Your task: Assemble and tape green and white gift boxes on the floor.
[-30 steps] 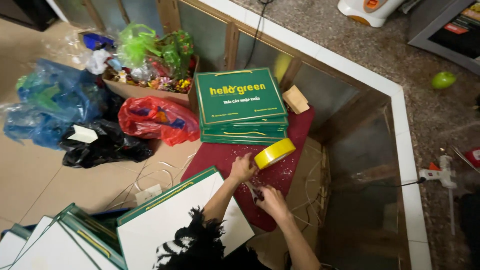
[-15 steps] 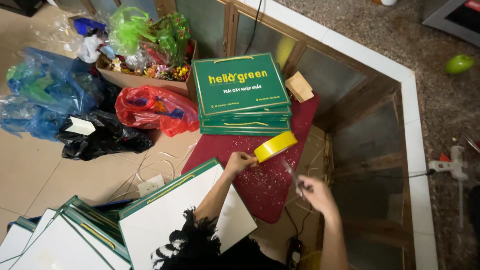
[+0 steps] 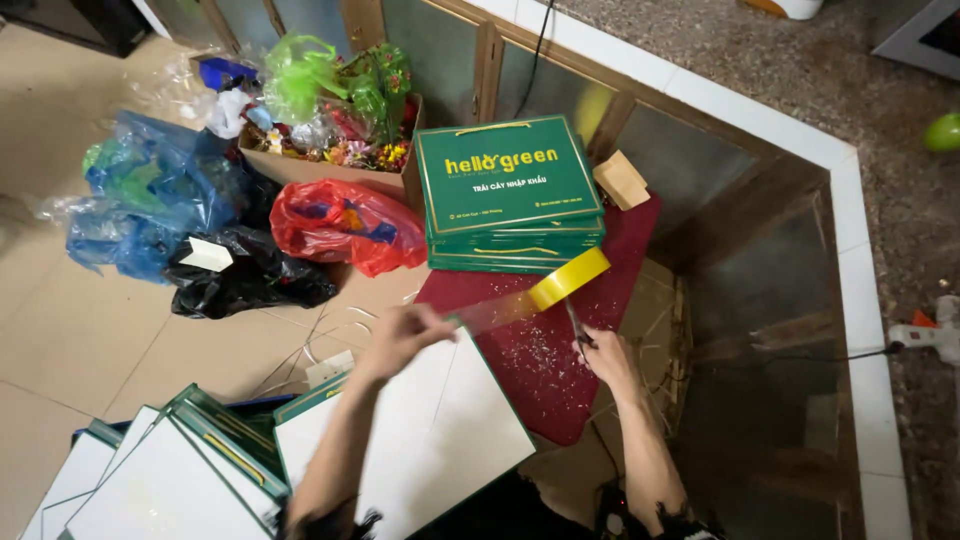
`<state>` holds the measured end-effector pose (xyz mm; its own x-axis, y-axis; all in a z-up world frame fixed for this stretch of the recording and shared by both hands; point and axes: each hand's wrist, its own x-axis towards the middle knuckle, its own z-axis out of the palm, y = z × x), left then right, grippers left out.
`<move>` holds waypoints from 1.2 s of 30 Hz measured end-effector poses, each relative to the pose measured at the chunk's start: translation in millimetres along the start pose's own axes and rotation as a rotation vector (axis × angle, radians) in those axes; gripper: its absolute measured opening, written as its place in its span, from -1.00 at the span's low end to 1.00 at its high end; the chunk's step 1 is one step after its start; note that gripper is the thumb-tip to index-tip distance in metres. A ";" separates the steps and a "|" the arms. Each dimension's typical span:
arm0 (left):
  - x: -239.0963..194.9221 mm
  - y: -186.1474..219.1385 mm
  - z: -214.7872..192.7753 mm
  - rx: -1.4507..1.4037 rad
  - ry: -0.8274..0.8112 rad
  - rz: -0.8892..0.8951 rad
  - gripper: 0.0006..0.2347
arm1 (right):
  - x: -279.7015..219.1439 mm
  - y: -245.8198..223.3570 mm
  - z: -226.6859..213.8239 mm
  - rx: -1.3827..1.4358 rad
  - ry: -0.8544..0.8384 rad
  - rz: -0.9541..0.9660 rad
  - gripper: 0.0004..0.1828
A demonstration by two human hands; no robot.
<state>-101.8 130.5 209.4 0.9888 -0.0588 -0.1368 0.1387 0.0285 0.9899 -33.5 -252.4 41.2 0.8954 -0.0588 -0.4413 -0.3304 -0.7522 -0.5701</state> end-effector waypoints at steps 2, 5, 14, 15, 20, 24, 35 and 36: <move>-31.1 22.1 -25.5 0.013 0.068 -0.066 -0.84 | -25.8 -23.3 -9.4 0.042 0.000 -0.030 -0.53; -49.6 33.1 -35.9 0.000 0.140 -0.124 -0.83 | -28.9 -33.7 -4.3 0.091 0.028 -0.087 -0.58; -58.6 1.1 -53.8 0.006 0.223 -0.092 -0.82 | -40.2 -30.4 -15.2 0.287 -0.110 -0.116 -0.44; -62.9 -5.3 -53.4 0.002 0.215 -0.094 -0.82 | -47.1 -23.2 -17.6 0.353 -0.165 -0.097 -0.43; -68.8 -11.9 -49.7 -0.041 0.212 -0.083 -0.82 | -91.6 17.4 -15.6 0.588 -0.486 -0.175 -0.42; -67.9 -14.1 -47.2 -0.049 0.203 -0.062 -0.82 | -117.3 10.8 6.4 0.652 -0.780 -0.403 0.04; -80.9 -28.5 -54.3 -0.025 0.230 -0.080 -0.82 | -56.3 -45.3 56.2 0.520 -0.625 -0.345 -0.18; -81.4 -31.9 -54.3 -0.021 0.230 -0.078 -0.83 | -40.2 -35.4 67.5 0.575 -0.563 -0.333 -0.28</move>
<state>-183.7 188.6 187.0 0.9611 0.1666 -0.2203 0.2143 0.0537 0.9753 -77.9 -179.1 32.3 0.7419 0.5526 -0.3798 -0.3131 -0.2154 -0.9250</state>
